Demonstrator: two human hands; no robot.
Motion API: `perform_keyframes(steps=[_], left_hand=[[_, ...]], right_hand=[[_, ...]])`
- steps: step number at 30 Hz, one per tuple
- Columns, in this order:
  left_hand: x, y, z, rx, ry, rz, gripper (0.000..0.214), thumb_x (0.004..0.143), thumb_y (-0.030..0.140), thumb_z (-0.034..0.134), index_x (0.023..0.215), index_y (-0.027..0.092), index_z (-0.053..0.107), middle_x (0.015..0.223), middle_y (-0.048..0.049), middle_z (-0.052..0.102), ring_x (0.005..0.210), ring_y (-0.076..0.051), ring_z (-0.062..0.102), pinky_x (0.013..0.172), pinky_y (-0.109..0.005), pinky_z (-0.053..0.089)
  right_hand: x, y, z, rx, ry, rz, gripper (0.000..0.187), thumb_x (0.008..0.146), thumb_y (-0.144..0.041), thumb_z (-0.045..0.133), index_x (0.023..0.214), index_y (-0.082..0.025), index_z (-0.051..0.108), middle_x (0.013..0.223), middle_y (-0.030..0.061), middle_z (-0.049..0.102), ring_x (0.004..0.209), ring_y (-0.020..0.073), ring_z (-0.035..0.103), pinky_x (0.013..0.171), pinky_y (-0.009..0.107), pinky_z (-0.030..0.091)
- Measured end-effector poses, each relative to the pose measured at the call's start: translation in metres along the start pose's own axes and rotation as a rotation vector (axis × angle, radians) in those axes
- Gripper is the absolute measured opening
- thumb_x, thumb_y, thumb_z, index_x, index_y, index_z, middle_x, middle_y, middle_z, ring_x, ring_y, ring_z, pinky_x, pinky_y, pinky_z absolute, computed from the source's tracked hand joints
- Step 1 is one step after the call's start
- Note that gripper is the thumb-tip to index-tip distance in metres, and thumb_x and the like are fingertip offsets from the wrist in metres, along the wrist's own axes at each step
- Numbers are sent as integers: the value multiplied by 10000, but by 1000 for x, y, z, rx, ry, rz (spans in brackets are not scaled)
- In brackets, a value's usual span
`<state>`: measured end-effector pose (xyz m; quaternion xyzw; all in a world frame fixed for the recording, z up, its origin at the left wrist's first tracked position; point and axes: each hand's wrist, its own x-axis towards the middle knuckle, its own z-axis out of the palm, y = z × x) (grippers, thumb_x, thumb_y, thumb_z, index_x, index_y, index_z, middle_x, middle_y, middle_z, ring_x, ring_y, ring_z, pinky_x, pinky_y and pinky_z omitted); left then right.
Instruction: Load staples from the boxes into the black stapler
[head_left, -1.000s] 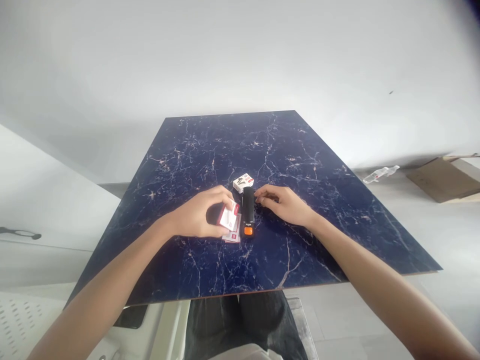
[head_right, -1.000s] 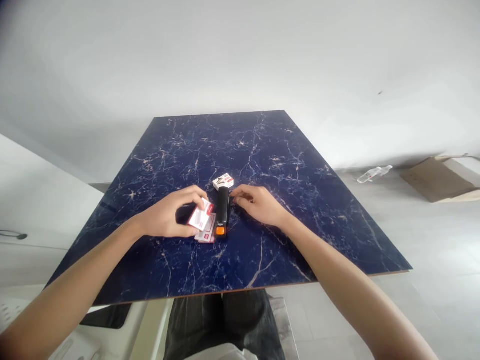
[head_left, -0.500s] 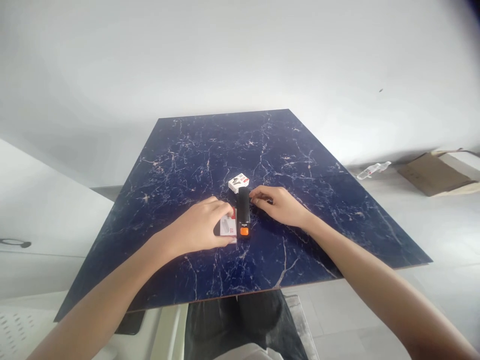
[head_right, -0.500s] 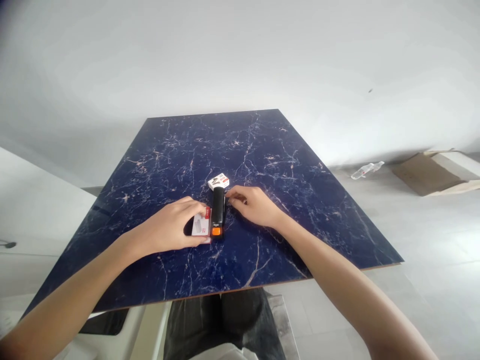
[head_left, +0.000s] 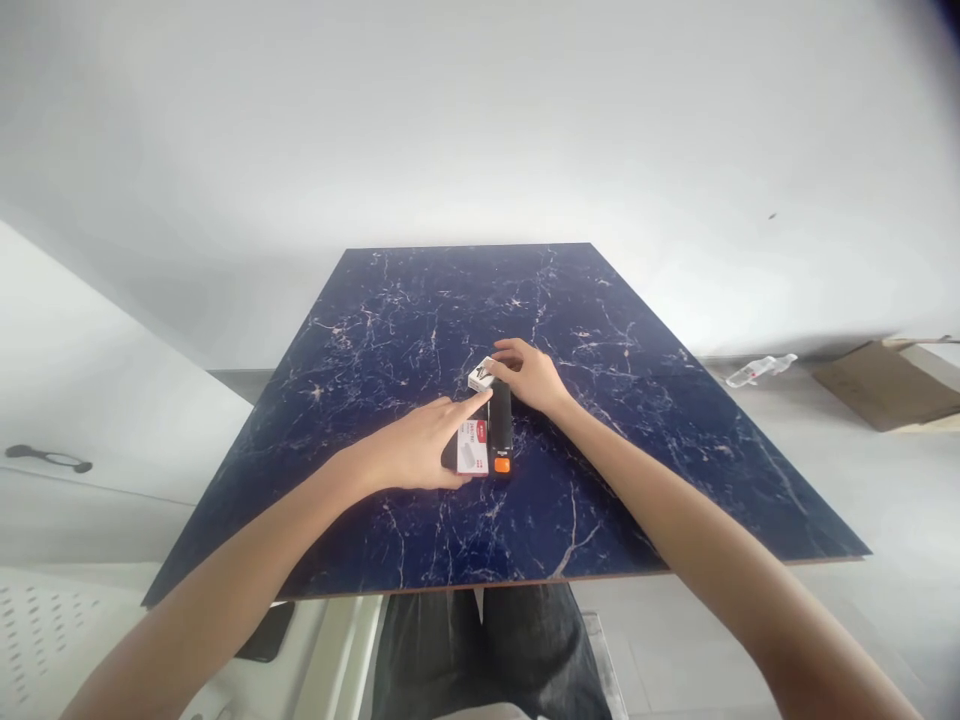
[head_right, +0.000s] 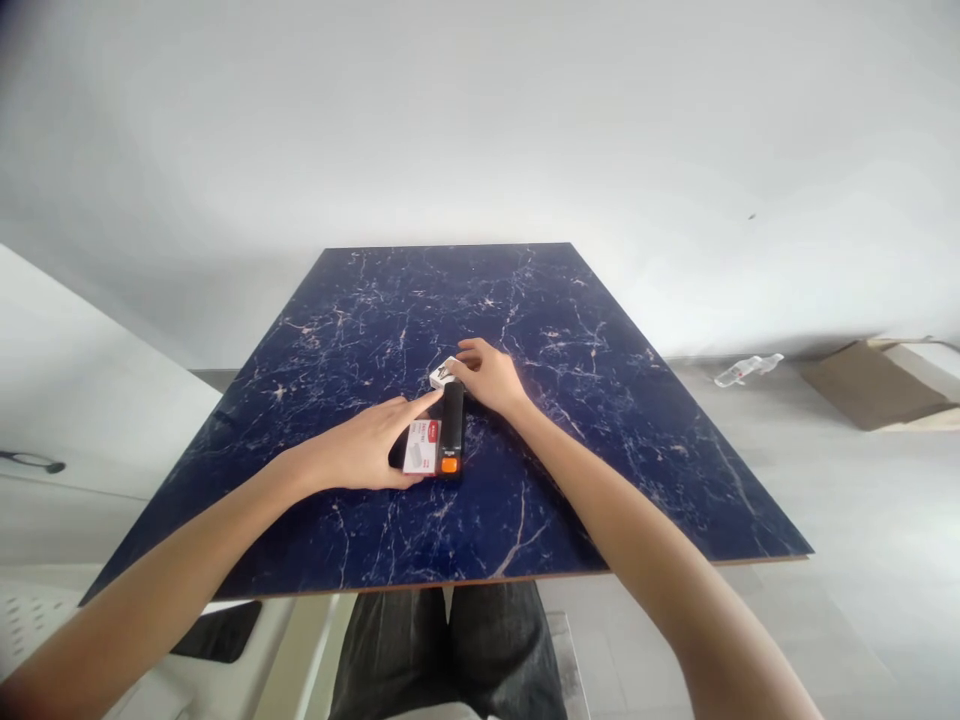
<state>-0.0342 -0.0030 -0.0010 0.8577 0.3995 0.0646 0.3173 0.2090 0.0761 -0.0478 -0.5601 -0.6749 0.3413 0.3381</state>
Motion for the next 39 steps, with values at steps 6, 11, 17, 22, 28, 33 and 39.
perform_keyframes(steps=[6, 11, 17, 22, 28, 33, 39], left_hand=[[2, -12, -6, -17, 78, 128, 1035, 775, 541, 803, 1618, 339, 238, 1441, -145, 507, 1249, -370, 547, 988, -494, 494], [1, -24, -20, -196, 158, 294, 488, 987, 475, 523, 1425, 266, 475, 1393, -135, 500, 1161, -285, 553, 967, -446, 498], [0, -22, -14, -208, 169, 347, 457, 964, 464, 541, 1369, 255, 508, 1305, -130, 523, 1075, -271, 564, 913, -441, 510], [-2, -10, -5, -20, 220, 421, 501, 847, 412, 735, 1281, 235, 557, 1284, -128, 542, 1119, -281, 587, 951, -439, 514], [4, -13, 8, 91, 349, 361, 153, 947, 353, 651, 1012, 222, 608, 1097, -75, 627, 959, -204, 644, 837, -351, 549], [7, -9, 18, 74, 453, 223, 111, 1006, 281, 524, 960, 220, 605, 1013, -51, 646, 875, -175, 643, 754, -322, 538], [1, -8, -2, 20, 387, 159, 469, 904, 490, 695, 1294, 253, 590, 1441, -135, 546, 1359, -361, 467, 1110, -579, 428]], right_hand=[[11, -2, -6, 25, -282, -91, 286, 968, -412, 632, 1172, -228, 712, 1083, 46, 786, 986, 233, 737, 938, 388, 536], [6, -4, -10, 105, -458, -164, 372, 1066, -445, 443, 1218, -234, 709, 1189, 38, 763, 1102, 237, 707, 1027, 406, 507], [2, -1, -6, 215, -331, -47, 449, 1089, -486, 349, 1207, -219, 690, 1150, 49, 771, 1109, 226, 693, 1057, 404, 472], [-1, 1, -1, 157, -270, -48, 428, 1084, -464, 364, 1126, -217, 710, 1060, 34, 783, 1013, 209, 704, 985, 361, 487], [-3, -7, -8, 159, -353, -77, 471, 1091, -511, 326, 1189, -247, 704, 1138, 19, 775, 1099, 227, 688, 1051, 391, 463], [-5, -11, -9, 175, -366, -42, 509, 1096, -519, 292, 1200, -238, 703, 1150, 27, 774, 1133, 232, 681, 1081, 414, 454], [-6, -2, -5, 180, -328, -58, 518, 1087, -559, 317, 1186, -245, 717, 1148, 23, 775, 1139, 237, 682, 1097, 424, 451]])
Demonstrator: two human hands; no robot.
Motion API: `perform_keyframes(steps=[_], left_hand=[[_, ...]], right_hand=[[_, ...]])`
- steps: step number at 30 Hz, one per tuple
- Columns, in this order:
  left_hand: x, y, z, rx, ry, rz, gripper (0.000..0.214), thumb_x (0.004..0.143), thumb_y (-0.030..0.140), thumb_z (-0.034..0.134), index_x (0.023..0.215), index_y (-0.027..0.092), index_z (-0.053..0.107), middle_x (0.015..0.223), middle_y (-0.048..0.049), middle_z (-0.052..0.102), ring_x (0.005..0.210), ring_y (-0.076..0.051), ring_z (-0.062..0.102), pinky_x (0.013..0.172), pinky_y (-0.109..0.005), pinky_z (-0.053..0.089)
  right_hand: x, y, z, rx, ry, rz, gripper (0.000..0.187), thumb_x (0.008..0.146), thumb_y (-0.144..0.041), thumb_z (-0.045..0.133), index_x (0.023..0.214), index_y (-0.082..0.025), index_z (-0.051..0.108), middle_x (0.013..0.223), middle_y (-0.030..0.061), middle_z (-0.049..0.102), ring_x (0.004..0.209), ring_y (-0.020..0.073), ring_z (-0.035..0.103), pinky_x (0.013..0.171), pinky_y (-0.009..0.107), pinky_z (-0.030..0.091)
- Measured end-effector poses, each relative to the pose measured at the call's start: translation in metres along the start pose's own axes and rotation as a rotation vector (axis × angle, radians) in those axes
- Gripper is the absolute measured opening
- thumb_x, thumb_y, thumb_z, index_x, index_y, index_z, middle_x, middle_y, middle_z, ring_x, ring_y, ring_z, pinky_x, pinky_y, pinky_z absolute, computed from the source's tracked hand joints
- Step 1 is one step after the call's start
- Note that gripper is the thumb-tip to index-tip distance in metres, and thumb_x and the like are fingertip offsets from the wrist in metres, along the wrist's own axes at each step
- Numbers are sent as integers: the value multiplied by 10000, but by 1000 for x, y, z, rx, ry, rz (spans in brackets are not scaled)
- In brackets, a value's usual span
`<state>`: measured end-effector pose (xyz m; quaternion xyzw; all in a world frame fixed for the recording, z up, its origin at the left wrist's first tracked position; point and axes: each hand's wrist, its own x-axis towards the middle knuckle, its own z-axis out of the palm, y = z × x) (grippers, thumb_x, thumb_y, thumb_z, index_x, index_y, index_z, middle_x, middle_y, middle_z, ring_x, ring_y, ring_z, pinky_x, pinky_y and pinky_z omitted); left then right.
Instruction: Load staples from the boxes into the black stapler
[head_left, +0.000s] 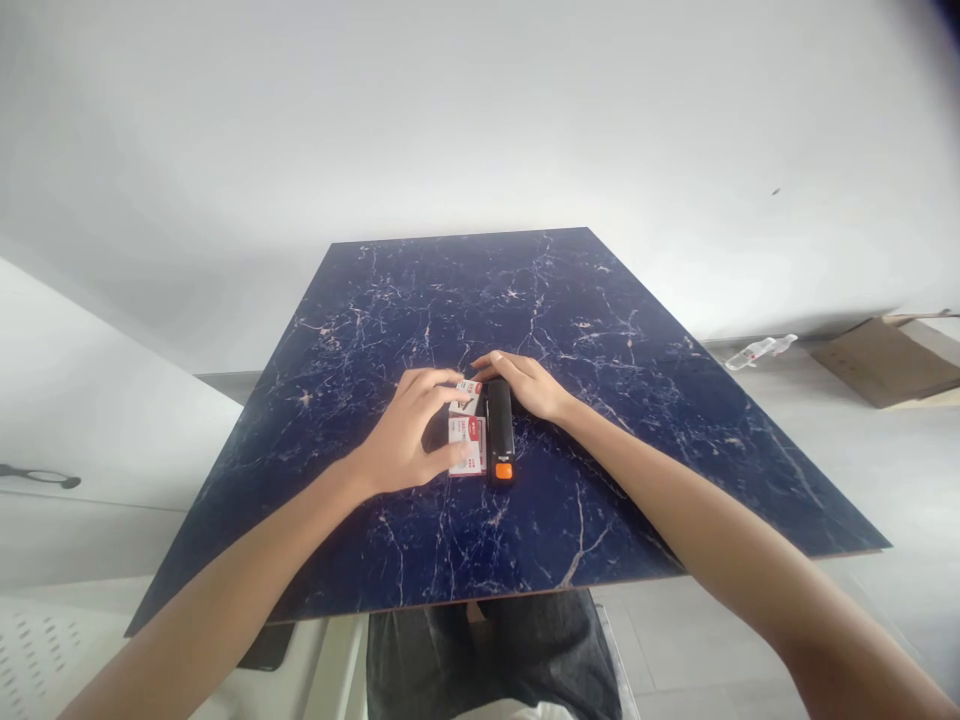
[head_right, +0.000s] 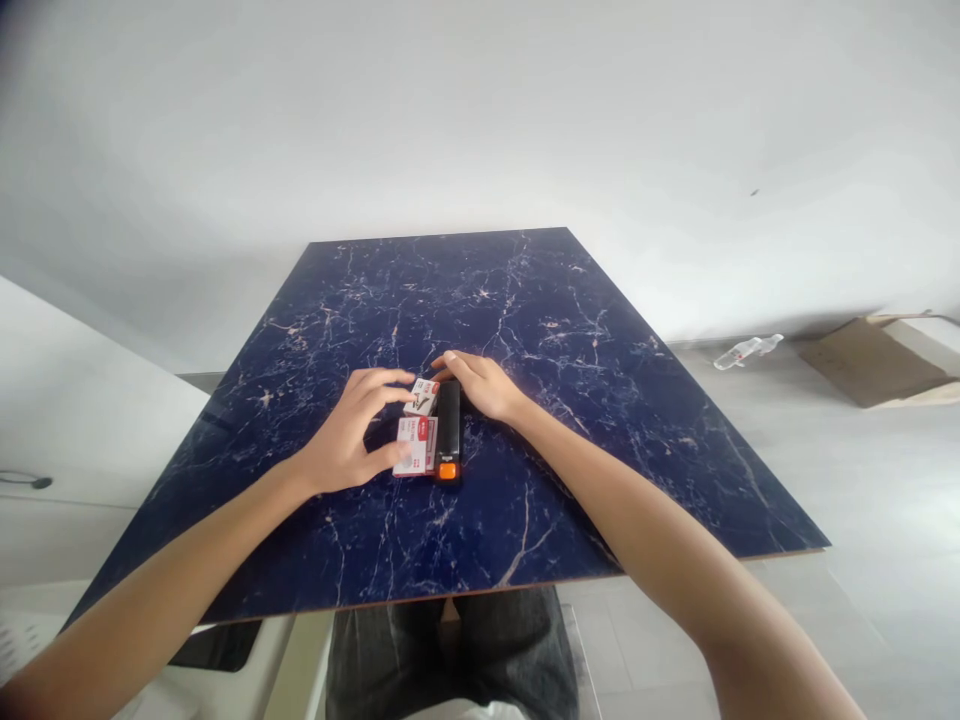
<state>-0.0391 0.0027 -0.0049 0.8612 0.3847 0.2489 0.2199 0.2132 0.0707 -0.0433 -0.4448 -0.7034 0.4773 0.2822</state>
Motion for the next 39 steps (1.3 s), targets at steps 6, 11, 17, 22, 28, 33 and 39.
perform_keyframes(steps=[6, 11, 17, 22, 28, 33, 39], left_hand=[[-2, -11, -10, -119, -329, -68, 1178, 608, 633, 910, 1581, 349, 309, 1722, -141, 116, 1580, -454, 56, 1190, -731, 264], [-16, -20, -9, -165, -311, -142, 1170, 633, 576, 916, 1575, 332, 267, 1720, -162, 120, 1561, -416, 218, 1185, -656, 350], [-25, -12, 6, -54, -267, -234, 1343, 713, 629, 843, 1664, 309, -49, 1709, -206, 166, 1552, -459, 212, 1197, -670, 294], [-18, 12, 28, -13, -189, -220, 1296, 765, 598, 812, 1659, 269, -66, 1640, -237, 322, 1488, -467, 342, 1143, -679, 346], [-29, 8, 9, -85, -219, -203, 1008, 810, 600, 778, 1608, 325, 227, 1627, -168, 346, 1479, -407, 366, 1138, -618, 407], [-24, 3, 10, -79, -114, -113, 513, 869, 527, 745, 1288, 273, 592, 1420, -126, 527, 1345, -341, 502, 1102, -560, 462], [-24, -1, 12, -82, -183, -116, 919, 785, 576, 813, 1555, 336, 373, 1645, -137, 314, 1517, -398, 293, 1181, -613, 367]], right_hand=[[-4, -7, -3, 42, -130, -27, 597, 1079, -628, 251, 1379, -283, 636, 1340, 22, 702, 1345, 253, 574, 1221, 476, 335], [-24, -23, 7, 65, 165, 7, 636, 1062, -660, 259, 1572, -314, 416, 1646, 15, 389, 1525, 257, 354, 1244, 480, 334], [-92, -27, 25, 121, 271, 253, 711, 1022, -656, 431, 1633, -319, 294, 1689, 37, 284, 1552, 295, 291, 1270, 554, 269], [-120, -35, 46, 99, 221, 288, 706, 1017, -604, 474, 1630, -294, 311, 1689, 35, 276, 1562, 287, 264, 1299, 538, 190], [-120, -46, 54, 143, 174, 177, 636, 1022, -415, 501, 1612, -260, 322, 1589, 65, 469, 1441, 265, 489, 1204, 461, 422], [-123, -51, 57, 41, 196, 71, 527, 1034, -347, 468, 1555, -303, 403, 1518, 54, 548, 1378, 279, 550, 1182, 506, 436], [-126, -47, 61, -40, 227, 33, 546, 1033, -343, 463, 1571, -303, 381, 1511, 60, 553, 1375, 291, 549, 1173, 519, 434]])
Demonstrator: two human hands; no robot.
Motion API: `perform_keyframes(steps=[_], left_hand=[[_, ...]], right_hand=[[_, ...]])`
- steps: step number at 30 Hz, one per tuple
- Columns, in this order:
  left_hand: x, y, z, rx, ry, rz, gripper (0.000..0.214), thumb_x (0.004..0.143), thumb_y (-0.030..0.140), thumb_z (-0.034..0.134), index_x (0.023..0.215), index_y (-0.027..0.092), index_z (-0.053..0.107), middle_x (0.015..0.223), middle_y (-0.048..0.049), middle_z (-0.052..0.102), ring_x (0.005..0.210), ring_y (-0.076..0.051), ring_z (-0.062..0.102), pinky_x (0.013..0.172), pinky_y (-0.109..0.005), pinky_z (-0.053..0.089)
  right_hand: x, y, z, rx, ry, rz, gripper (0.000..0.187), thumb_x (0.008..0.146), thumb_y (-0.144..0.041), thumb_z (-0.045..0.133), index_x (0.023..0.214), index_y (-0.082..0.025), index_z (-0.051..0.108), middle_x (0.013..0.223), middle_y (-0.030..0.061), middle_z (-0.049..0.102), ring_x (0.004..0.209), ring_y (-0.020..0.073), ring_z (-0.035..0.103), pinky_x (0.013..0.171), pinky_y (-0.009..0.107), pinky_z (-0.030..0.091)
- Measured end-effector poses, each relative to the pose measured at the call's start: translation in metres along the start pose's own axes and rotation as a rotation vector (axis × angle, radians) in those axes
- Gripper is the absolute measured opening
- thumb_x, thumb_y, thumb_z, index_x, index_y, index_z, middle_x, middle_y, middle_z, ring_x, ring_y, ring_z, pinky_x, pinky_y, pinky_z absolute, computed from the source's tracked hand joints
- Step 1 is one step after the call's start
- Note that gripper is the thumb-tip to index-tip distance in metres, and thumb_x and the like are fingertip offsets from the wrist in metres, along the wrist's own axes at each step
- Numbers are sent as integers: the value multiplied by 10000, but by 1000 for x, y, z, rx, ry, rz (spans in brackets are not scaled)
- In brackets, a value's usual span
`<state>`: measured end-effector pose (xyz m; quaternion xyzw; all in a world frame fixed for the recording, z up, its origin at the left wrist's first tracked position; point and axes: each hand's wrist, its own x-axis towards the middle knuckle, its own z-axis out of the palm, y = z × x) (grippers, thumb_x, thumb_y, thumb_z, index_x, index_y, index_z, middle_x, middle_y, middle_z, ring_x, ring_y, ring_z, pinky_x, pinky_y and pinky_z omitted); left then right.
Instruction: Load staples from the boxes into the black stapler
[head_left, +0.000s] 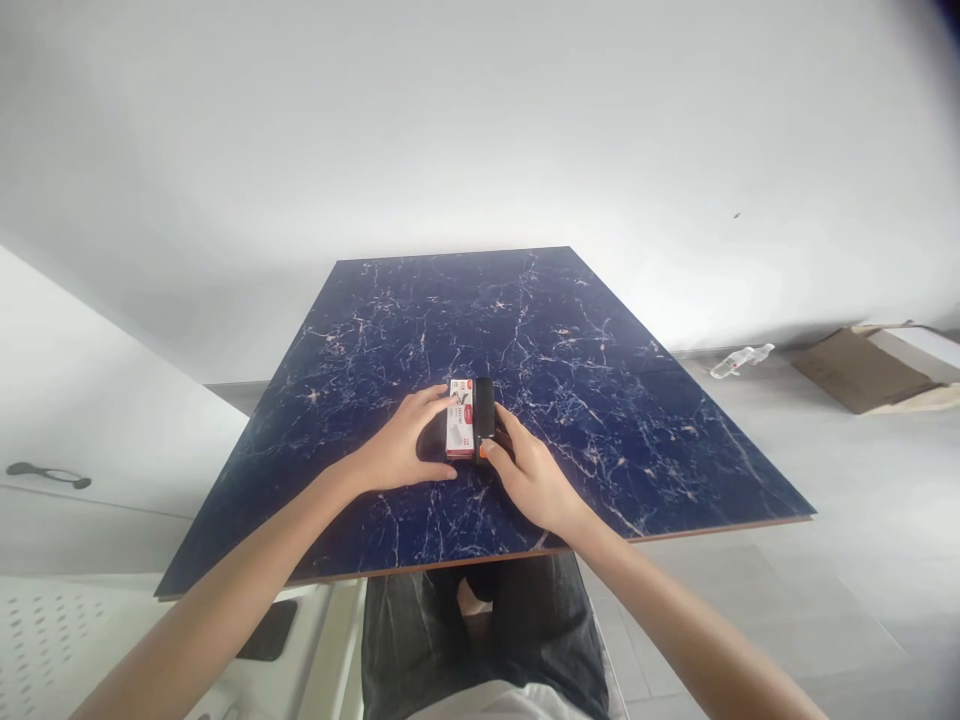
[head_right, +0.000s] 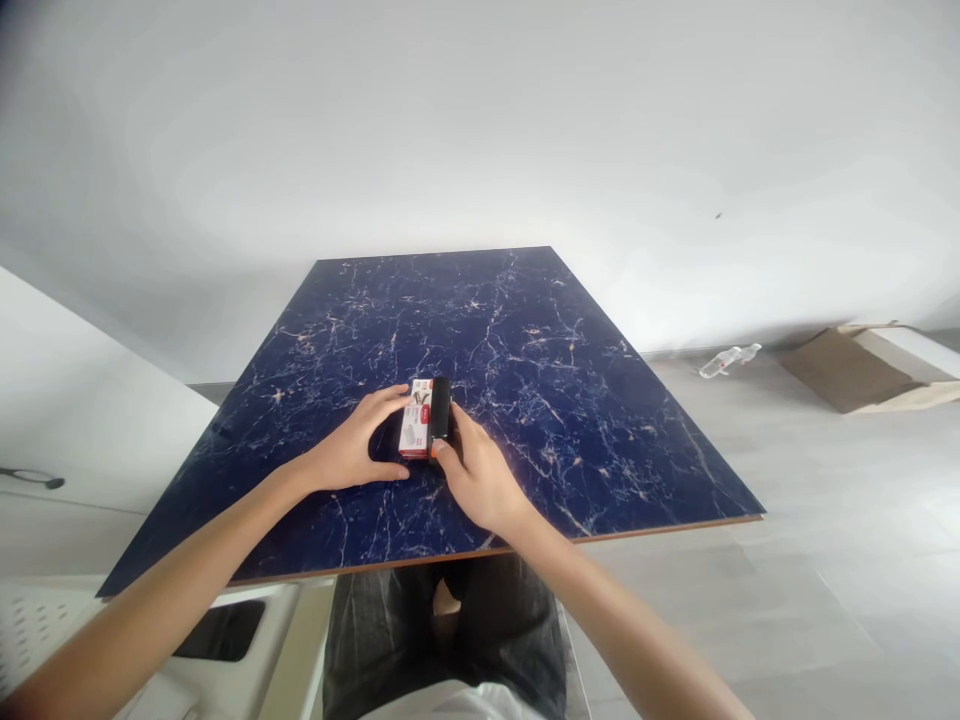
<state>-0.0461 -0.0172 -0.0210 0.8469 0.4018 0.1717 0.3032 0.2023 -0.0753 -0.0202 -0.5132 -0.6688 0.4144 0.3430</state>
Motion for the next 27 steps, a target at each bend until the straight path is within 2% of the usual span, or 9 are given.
perform_keyframes(steps=[2, 3, 8, 12, 16, 21, 23, 27], left_hand=[[-1, -3, 0, -4, -42, -39, 1125, 758, 606, 824, 1642, 351, 177, 1690, -146, 239, 1544, -414, 236, 1188, -631, 340], [0, -4, 0, -7, -53, -60, 1150, 768, 611, 814, 1655, 351, 130, 1686, -149, 257, 1538, -413, 256, 1183, -627, 344], [10, 2, 11, 25, -9, -110, 1096, 796, 637, 770, 1656, 308, 176, 1609, -162, 414, 1459, -415, 395, 1128, -597, 397], [38, 12, 25, 53, 33, -70, 1093, 788, 642, 772, 1644, 259, 211, 1587, -185, 440, 1431, -426, 424, 1106, -589, 406], [92, 19, 45, 61, 65, 32, 1093, 769, 604, 804, 1625, 205, 254, 1513, -208, 517, 1359, -417, 497, 1089, -560, 418], [183, 34, 80, 89, 109, 84, 1032, 755, 616, 807, 1567, 147, 375, 1370, -229, 617, 1280, -401, 566, 1035, -497, 469], [219, 44, 92, 111, 127, 104, 954, 777, 576, 799, 1545, 157, 419, 1322, -199, 653, 1241, -369, 600, 1008, -442, 489], [280, 68, 108, 231, 137, 117, 1039, 756, 566, 816, 1581, 119, 371, 1322, -214, 657, 1253, -371, 592, 1010, -411, 476]], right_hand=[[-1, 2, 1, -26, -2, -7, 575, 1027, -359, 482, 1585, -294, 362, 1539, 68, 523, 1401, 300, 523, 1178, 519, 426], [-1, 2, 1, -39, -9, -10, 591, 1024, -368, 492, 1592, -283, 352, 1554, 75, 505, 1415, 306, 506, 1181, 522, 421], [2, 0, -6, -73, -18, -45, 585, 1009, -332, 488, 1576, -250, 369, 1496, 96, 562, 1351, 305, 562, 1137, 497, 458], [11, 6, -28, -186, 40, -67, 566, 979, -275, 463, 1542, -236, 422, 1459, 101, 592, 1309, 312, 585, 1097, 474, 471], [24, 27, -66, -293, 105, -17, 564, 945, -252, 451, 1508, -227, 466, 1321, 96, 685, 1150, 319, 668, 1002, 446, 504], [46, 69, -129, -461, 257, 34, 510, 932, -275, 433, 1420, -203, 564, 1091, 89, 757, 951, 310, 711, 843, 374, 525], [58, 89, -157, -544, 332, 62, 515, 927, -284, 429, 1407, -178, 582, 1058, 108, 764, 922, 319, 711, 821, 367, 519], [84, 123, -200, -604, 439, 98, 552, 911, -305, 437, 1421, -145, 579, 1109, 144, 758, 947, 334, 693, 853, 392, 513]])
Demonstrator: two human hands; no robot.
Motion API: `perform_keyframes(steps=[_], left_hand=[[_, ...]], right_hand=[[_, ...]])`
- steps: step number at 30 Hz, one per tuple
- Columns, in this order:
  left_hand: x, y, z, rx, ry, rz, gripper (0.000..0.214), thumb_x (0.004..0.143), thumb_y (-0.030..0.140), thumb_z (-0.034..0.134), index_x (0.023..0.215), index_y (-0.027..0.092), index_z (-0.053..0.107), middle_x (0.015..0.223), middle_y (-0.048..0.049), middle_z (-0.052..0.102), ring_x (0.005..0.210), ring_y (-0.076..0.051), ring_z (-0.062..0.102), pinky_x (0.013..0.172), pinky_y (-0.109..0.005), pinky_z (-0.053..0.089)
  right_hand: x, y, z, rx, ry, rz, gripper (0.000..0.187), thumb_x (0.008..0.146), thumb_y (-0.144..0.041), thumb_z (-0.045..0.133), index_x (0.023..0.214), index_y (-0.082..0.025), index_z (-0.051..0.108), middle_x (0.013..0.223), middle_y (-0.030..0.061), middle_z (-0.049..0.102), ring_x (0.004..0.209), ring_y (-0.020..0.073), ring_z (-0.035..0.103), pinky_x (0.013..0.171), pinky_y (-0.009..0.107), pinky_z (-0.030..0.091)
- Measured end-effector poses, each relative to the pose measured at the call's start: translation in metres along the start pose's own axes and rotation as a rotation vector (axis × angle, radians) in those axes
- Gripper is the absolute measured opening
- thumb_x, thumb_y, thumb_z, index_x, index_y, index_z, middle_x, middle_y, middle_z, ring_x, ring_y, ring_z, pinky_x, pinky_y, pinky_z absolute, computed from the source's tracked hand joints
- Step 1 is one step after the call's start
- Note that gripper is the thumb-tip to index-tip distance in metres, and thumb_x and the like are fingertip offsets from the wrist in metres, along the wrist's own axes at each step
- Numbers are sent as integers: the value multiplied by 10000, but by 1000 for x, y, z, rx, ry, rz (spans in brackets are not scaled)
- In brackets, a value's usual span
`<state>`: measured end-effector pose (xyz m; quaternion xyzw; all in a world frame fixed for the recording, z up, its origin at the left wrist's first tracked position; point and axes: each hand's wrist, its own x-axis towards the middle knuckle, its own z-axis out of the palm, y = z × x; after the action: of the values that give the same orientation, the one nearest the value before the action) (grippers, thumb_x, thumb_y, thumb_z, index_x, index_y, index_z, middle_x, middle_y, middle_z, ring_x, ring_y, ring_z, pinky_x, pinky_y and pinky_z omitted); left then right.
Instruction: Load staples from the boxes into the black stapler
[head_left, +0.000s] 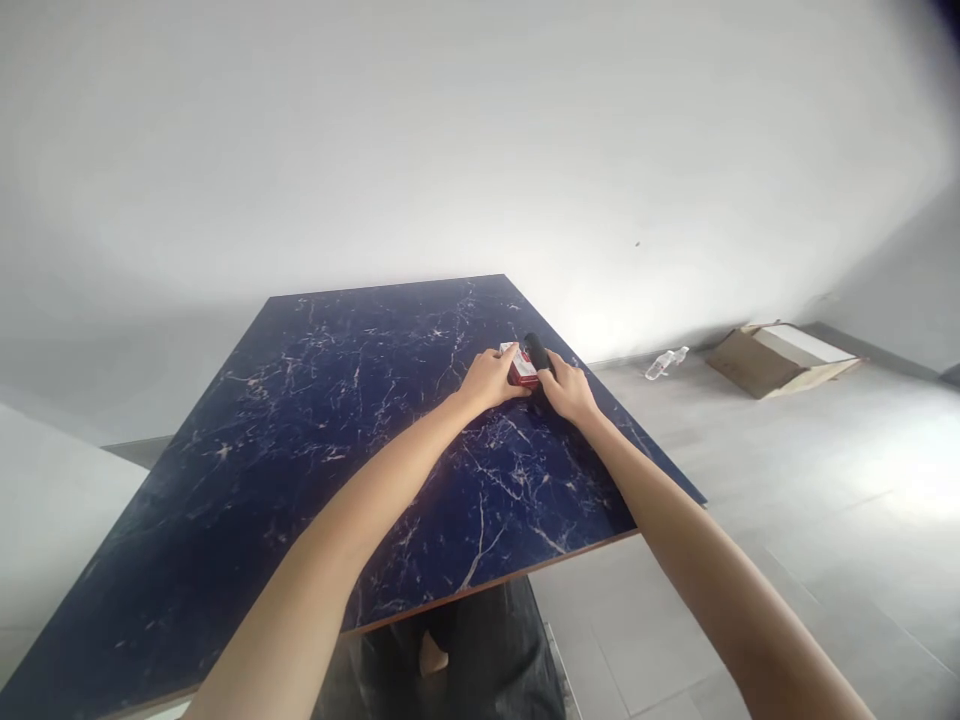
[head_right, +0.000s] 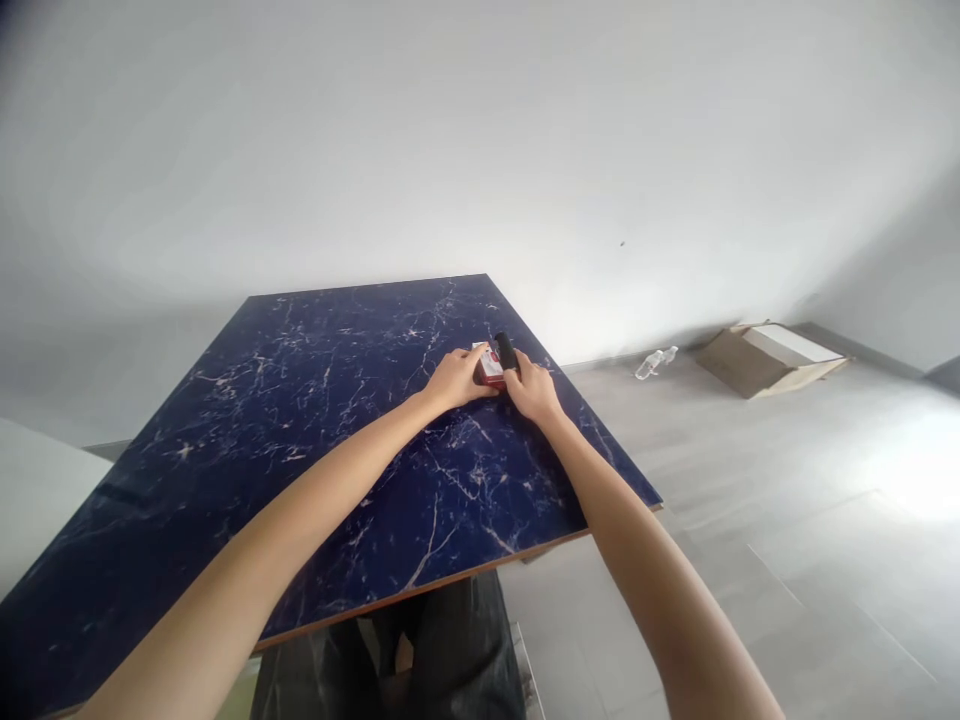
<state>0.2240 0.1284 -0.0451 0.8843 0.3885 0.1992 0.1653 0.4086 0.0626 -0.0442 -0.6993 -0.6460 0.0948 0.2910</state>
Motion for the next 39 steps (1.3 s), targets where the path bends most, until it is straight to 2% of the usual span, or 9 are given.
perform_keyframes(steps=[4, 7, 9, 12, 15, 18, 23, 26, 39], left_hand=[[35, 13, 10, 63, -32, -47, 1062, 776, 576, 792, 1604, 104, 323, 1332, -234, 653, 1254, -387, 584, 1048, -453, 438], [31, 14, 14, 51, -28, -120, 1121, 770, 662, 754, 1627, 138, 258, 1360, -225, 646, 1315, -448, 521, 1138, -608, 314], [9, 6, 11, 24, -12, -165, 1101, 809, 721, 674, 1639, 159, 217, 1460, -220, 580, 1378, -478, 449, 1161, -687, 228], [-43, -16, -8, 15, 77, -101, 789, 978, 630, 484, 1600, 170, 323, 1555, -183, 494, 1422, -390, 437, 1208, -616, 227], [-103, -46, -41, 46, 234, 17, 492, 1041, 445, 462, 1463, 199, 517, 1411, -120, 629, 1320, -289, 542, 1183, -516, 325], [-154, -74, -74, 44, 231, 35, 327, 1047, 359, 480, 1270, 196, 654, 1165, -84, 742, 1094, -250, 660, 1016, -461, 472], [-198, -93, -100, -17, 40, 112, 257, 1039, 280, 495, 963, 219, 733, 972, -49, 771, 927, -215, 694, 887, -391, 536], [-201, -93, -101, -31, 54, 51, 259, 1033, 260, 490, 922, 213, 719, 933, -57, 751, 899, -219, 675, 846, -386, 546], [-199, -91, -99, -19, -17, 73, 232, 1052, 249, 453, 981, 198, 668, 983, -62, 711, 923, -220, 609, 868, -401, 506]], right_hand=[[28, 17, 4, 100, 57, 111, 504, 889, -345, 471, 1320, -157, 653, 1117, 153, 752, 993, 345, 667, 899, 421, 496], [35, 21, 3, 163, 91, 159, 467, 908, -412, 453, 1228, -178, 699, 1130, 128, 751, 1008, 317, 662, 894, 392, 497], [34, 24, 0, 206, 137, 196, 514, 937, -459, 399, 1253, -168, 681, 1179, 126, 734, 1032, 295, 658, 899, 381, 497], [28, 26, -4, 278, 331, 232, 522, 958, -478, 377, 1247, -150, 661, 1106, 127, 732, 936, 270, 667, 856, 384, 500], [22, 7, 3, 264, 517, 20, 314, 926, -385, 470, 993, -176, 694, 964, 90, 716, 872, 246, 646, 823, 362, 478], [9, -46, 31, 255, 351, -299, 217, 919, -305, 489, 788, -198, 626, 807, 59, 663, 769, 212, 605, 743, 331, 447], [-21, -152, 95, 144, -408, -823, 207, 849, -275, 612, 675, -208, 523, 685, 0, 606, 639, 159, 513, 703, 316, 388], [-27, -176, 110, 82, -488, -823, 258, 844, -217, 589, 625, -204, 453, 643, -5, 568, 584, 139, 442, 685, 311, 369], [-31, -161, 103, 103, -476, -835, 203, 984, -233, 552, 787, -193, 524, 772, 15, 593, 732, 164, 516, 748, 316, 361]])
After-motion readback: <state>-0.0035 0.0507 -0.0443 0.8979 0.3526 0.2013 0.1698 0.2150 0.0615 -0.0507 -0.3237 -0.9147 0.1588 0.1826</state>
